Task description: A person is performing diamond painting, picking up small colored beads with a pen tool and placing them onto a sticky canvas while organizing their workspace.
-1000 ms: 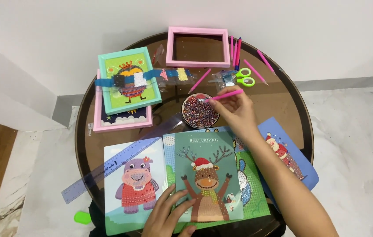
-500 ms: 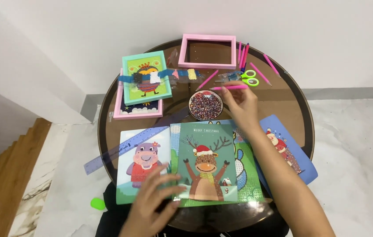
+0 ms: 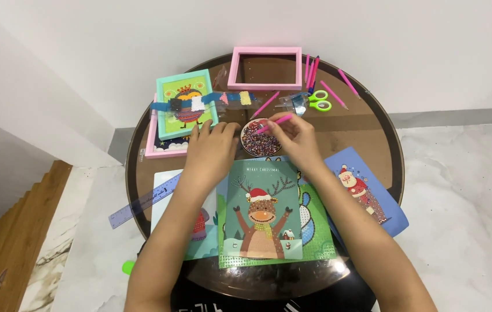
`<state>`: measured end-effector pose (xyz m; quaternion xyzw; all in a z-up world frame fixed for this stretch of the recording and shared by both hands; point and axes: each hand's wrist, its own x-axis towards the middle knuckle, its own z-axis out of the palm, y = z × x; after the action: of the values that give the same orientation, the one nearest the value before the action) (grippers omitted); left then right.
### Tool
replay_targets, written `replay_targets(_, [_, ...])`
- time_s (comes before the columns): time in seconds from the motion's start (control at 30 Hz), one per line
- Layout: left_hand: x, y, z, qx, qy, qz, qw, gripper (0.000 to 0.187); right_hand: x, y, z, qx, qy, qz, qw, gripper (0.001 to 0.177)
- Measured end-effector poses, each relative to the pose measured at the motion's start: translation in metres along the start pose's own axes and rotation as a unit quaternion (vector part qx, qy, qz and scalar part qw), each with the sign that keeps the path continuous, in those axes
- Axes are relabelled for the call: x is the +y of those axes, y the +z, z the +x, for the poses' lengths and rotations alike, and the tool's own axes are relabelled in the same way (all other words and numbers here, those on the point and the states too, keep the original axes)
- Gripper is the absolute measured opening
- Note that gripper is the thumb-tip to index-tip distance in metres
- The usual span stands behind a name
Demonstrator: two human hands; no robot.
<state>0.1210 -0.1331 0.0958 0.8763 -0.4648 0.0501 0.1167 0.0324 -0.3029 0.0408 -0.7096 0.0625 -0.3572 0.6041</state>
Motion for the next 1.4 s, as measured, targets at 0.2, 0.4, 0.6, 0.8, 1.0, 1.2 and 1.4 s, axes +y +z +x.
replay_targets(0.2, [0.005,0.009,0.000,0.019,-0.014,-0.019,1.000,0.033,-0.005,0.007,0.000,-0.013,0.039,-0.001,0.999,0.011])
replay_targets(0.4, [0.002,0.017,0.001,0.007,-0.006,-0.032,0.999,0.040,-0.004,0.007,-0.002,-0.018,0.045,-0.017,0.999,0.008])
replay_targets(0.6, [0.001,0.021,0.000,0.021,0.001,-0.021,1.000,0.043,-0.001,0.007,-0.002,-0.034,0.047,-0.054,0.997,0.013])
replay_targets(0.8, [0.000,0.020,0.000,0.029,0.000,-0.028,0.999,0.046,0.000,0.007,-0.004,-0.033,0.052,-0.071,0.996,0.015])
replay_targets(1.0, [0.001,0.024,0.001,0.020,-0.005,-0.042,0.999,0.045,-0.004,0.008,-0.004,-0.021,0.055,-0.076,0.995,0.015])
replay_targets(1.2, [-0.001,0.025,0.000,0.017,0.003,-0.055,0.998,0.045,-0.003,0.006,-0.001,0.015,0.042,-0.088,0.995,0.016])
replay_targets(1.4, [-0.005,0.034,0.003,0.009,0.007,-0.054,0.998,0.035,-0.003,0.008,-0.002,0.019,0.024,-0.123,0.992,0.016])
